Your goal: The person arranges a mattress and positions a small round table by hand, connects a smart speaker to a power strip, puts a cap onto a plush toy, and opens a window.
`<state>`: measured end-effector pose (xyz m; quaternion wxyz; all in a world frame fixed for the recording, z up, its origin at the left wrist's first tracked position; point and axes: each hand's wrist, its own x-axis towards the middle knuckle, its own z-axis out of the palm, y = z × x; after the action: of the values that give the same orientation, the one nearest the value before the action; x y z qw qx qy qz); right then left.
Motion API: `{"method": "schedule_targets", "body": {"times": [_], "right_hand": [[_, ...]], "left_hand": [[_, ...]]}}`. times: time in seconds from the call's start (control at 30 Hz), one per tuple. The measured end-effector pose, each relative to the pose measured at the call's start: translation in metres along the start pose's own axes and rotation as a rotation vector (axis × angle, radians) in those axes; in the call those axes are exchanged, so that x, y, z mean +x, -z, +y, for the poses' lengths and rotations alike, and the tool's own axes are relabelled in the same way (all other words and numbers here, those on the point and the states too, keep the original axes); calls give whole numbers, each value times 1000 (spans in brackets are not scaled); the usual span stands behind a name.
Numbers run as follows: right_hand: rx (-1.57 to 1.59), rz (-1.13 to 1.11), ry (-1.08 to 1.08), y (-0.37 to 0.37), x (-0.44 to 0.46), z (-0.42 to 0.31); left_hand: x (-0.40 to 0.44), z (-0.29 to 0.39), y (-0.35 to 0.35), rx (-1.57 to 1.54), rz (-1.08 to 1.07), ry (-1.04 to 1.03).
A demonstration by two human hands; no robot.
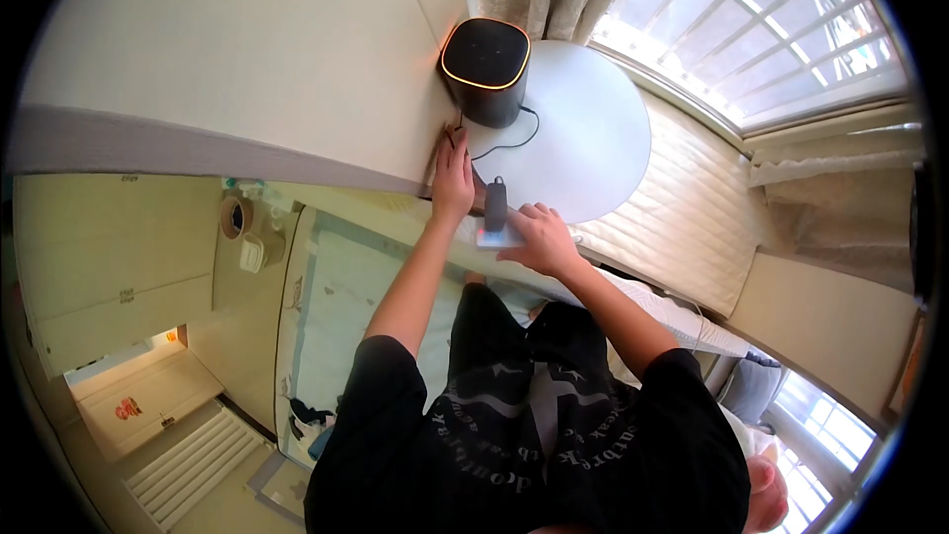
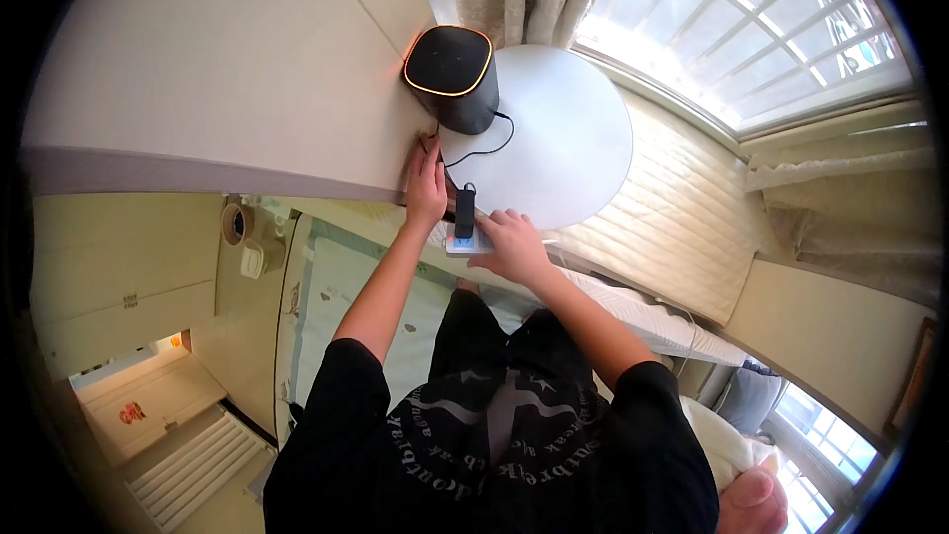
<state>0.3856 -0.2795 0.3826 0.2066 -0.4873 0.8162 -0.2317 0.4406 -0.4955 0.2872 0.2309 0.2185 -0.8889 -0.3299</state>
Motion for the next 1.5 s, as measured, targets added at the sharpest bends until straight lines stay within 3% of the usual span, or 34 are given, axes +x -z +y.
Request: {"method": "schedule_targets", "body": {"times": [0.07, 0.2, 0.4, 0.5, 0.6, 0.7, 0.8, 0.87, 0.9, 1.0, 1.1, 1.2, 1.3, 1.4, 1.5], "right_hand": [[-38, 83, -24, -1, 6, 1], [-85, 224, -85, 0, 17, 15], [-171, 296, -182, 3, 22, 36], [-202, 326, -212, 9, 22, 39], [-237, 401, -225, 6, 27, 48], [-252, 430, -243, 6, 31, 54], [-234, 448, -245, 3, 33, 58], [-252, 467, -233, 2, 33, 58], [-261, 476, -226, 1, 33, 57], [-297, 468, -230, -2, 34, 58], [-337, 478, -243, -6, 36, 59], [-361, 497, -267, -8, 39, 59], [-347, 488, -283, -4, 39, 55], [-342, 485, -307, -4, 41, 56], [-323, 507, -304, -4, 43, 57]], "left_hand": [[14, 6, 1, 40, 62, -117], [20, -10, -9, -117, 16, 27], [-16, 4, 1, -77, 28, 273], [-35, 33, 10, 254, -4, 406], [-40, 22, 2, 455, -226, 497], [-23, -1, -6, 229, -341, 615], [-6, -22, -22, -138, -207, 869], [-9, -90, -75, -685, 58, 832], [-2, -87, -74, -956, 195, 794], [10, -67, -84, -1588, 245, 885], [26, -63, -83, -1666, 120, 882], [28, -67, -86, -1578, 9, 1120], [29, -64, -84, -1059, 65, 1420], [23, -37, -62, -1180, 192, 1513], [17, 9, -25, -905, 123, 1388]]}}
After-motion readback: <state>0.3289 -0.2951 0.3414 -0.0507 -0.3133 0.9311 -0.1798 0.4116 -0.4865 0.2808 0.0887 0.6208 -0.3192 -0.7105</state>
